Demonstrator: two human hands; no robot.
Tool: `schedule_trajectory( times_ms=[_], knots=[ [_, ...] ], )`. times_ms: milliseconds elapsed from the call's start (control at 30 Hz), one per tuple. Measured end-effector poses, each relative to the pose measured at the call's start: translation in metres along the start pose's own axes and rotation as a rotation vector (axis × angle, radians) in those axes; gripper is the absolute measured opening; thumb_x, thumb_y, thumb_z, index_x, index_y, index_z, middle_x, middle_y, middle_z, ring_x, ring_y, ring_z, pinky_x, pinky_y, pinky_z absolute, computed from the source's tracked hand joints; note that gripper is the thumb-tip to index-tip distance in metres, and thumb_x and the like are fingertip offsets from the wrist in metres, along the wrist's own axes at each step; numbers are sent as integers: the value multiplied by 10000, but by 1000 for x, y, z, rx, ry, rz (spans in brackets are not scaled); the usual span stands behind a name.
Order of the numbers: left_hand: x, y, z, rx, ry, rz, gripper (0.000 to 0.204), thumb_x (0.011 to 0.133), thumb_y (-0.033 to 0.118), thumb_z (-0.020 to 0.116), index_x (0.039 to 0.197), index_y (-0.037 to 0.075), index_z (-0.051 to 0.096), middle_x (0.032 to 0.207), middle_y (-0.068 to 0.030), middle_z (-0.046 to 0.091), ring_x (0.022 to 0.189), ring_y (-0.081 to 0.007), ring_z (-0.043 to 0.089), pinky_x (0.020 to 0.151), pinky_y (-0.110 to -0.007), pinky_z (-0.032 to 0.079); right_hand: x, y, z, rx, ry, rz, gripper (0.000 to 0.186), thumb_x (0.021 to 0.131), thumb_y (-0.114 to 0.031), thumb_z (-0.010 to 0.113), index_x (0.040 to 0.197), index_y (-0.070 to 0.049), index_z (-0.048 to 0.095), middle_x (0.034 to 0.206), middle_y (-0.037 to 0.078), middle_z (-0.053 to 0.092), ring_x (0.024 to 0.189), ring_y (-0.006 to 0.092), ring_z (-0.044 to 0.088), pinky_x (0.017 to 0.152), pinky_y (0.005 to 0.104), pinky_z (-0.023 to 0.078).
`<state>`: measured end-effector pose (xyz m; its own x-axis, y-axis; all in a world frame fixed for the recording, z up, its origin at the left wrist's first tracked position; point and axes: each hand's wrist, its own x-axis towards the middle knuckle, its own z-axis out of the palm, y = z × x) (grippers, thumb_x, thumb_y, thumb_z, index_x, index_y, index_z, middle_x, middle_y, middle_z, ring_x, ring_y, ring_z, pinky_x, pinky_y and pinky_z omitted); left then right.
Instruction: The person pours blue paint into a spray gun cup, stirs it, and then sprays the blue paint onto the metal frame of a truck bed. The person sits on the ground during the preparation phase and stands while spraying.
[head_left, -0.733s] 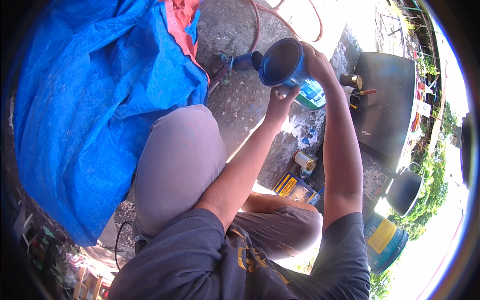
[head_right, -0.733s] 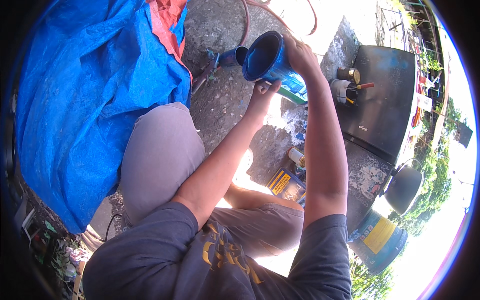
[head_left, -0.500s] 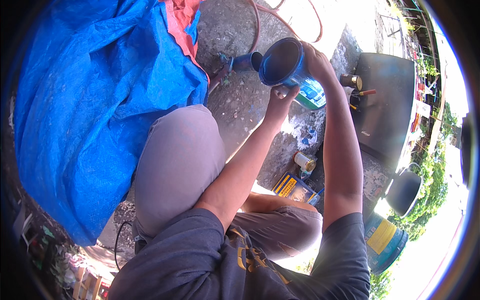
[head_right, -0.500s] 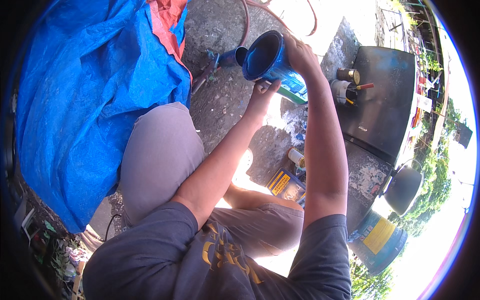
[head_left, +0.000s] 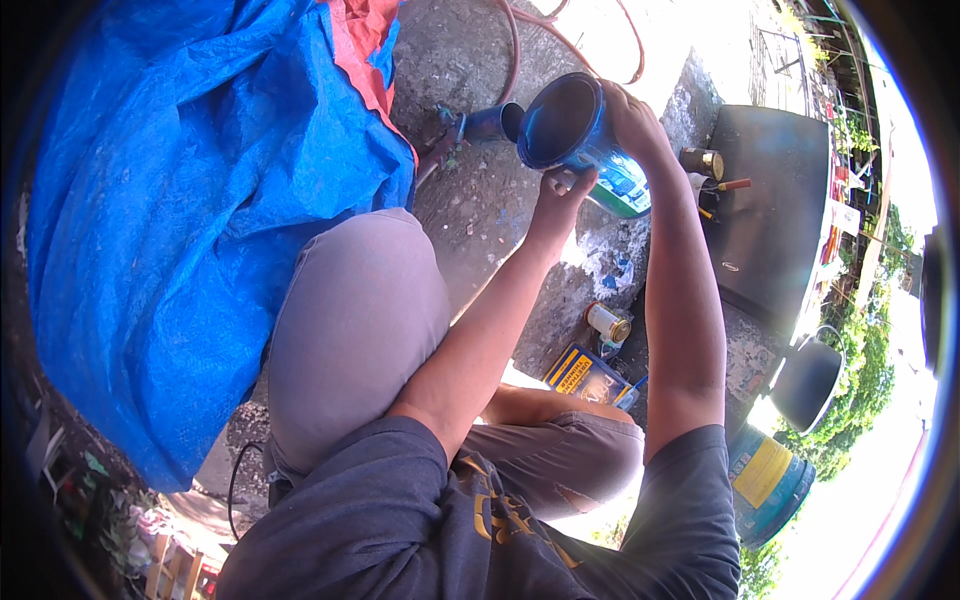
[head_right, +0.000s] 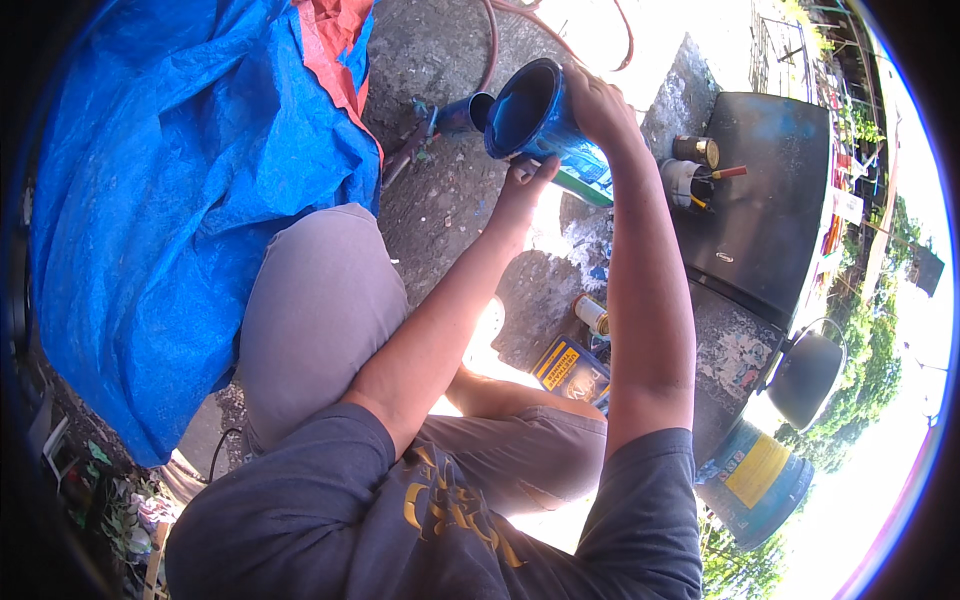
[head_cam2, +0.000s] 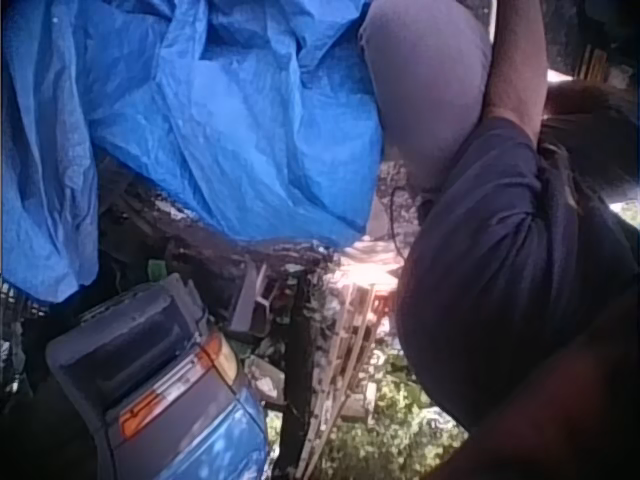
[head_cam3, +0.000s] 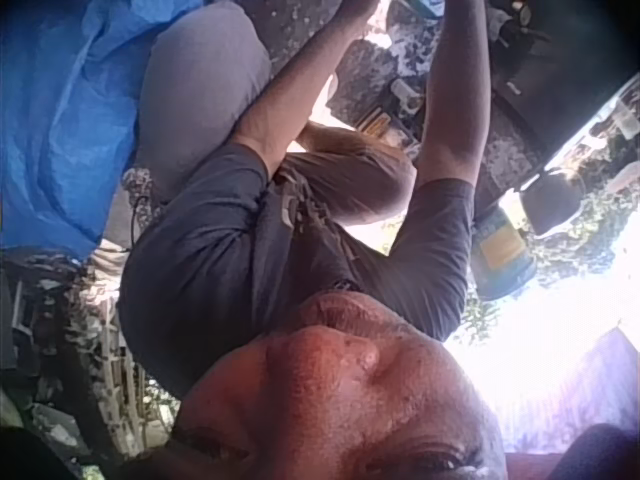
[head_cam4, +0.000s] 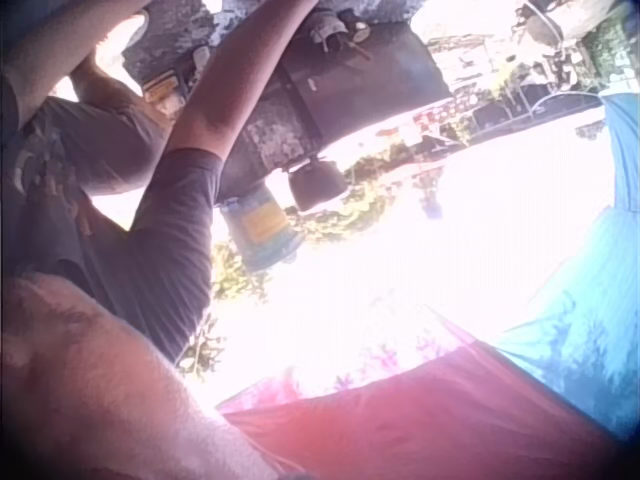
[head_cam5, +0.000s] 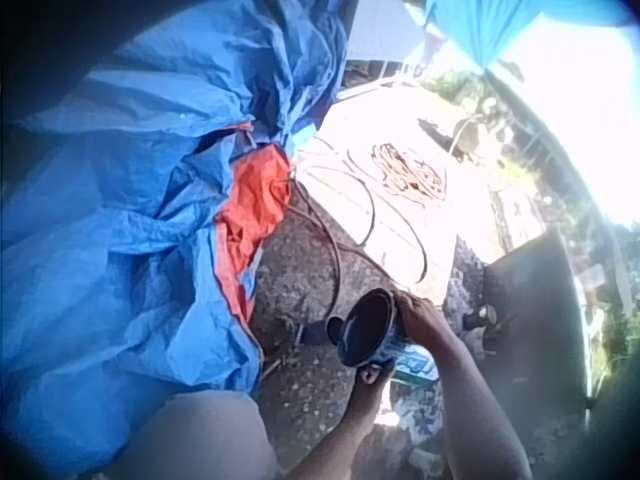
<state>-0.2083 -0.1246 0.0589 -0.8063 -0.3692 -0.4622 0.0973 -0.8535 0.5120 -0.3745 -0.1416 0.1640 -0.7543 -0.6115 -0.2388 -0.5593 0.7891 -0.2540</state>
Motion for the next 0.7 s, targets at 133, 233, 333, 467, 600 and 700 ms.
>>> schedule_trajectory(
  times_ms=[133,233,333,467,600,700],
  knots=[
    [1,-1,-1,-37,-28,-21,603,930,444,754,1339,66,519,1262,-61,578,1171,-176,514,1042,-352,381,1,2,2,-21,13,-37,540,1078,-402,324,1410,-68,588,1356,223,648,1265,354,618,1069,408,445],
    [1,-2,0,-44,-9,-6,585,939,431,748,1338,67,521,1254,-57,587,1157,-172,521,1037,-347,383,2,0,2,11,-3,56,529,1076,-392,335,1406,-69,593,1364,211,647,1271,356,614,1072,413,445],
    [0,-1,0,-32,-35,-16,601,938,433,751,1349,63,515,1276,-65,590,1169,-173,522,1044,-350,384,8,16,7,-65,16,-57,506,1074,-358,335,1414,-81,587,1378,197,642,1275,353,612,1077,413,446],
    [1,-3,-2,1,12,-29,631,933,439,755,1367,54,506,1323,-84,587,1223,-187,518,1078,-363,370,6,9,6,-59,-9,-14,481,1071,-309,328,1428,-103,576,1390,187,637,1277,348,611,1082,408,448],
    [-1,0,0,-12,-14,-17,654,929,448,757,1377,47,500,1350,-97,579,1262,-200,509,1106,-377,354,5,12,6,-101,9,-50,476,1070,-295,323,1431,-111,573,1394,185,634,1286,347,605,1085,409,447],
    [-2,3,1,-13,-14,-10,660,927,450,758,1380,48,497,1355,-100,576,1272,-204,502,1114,-382,346,6,14,7,-86,2,-35,473,1069,-291,329,1430,-108,574,1398,185,632,1298,350,597,1088,413,443]
  ],
)
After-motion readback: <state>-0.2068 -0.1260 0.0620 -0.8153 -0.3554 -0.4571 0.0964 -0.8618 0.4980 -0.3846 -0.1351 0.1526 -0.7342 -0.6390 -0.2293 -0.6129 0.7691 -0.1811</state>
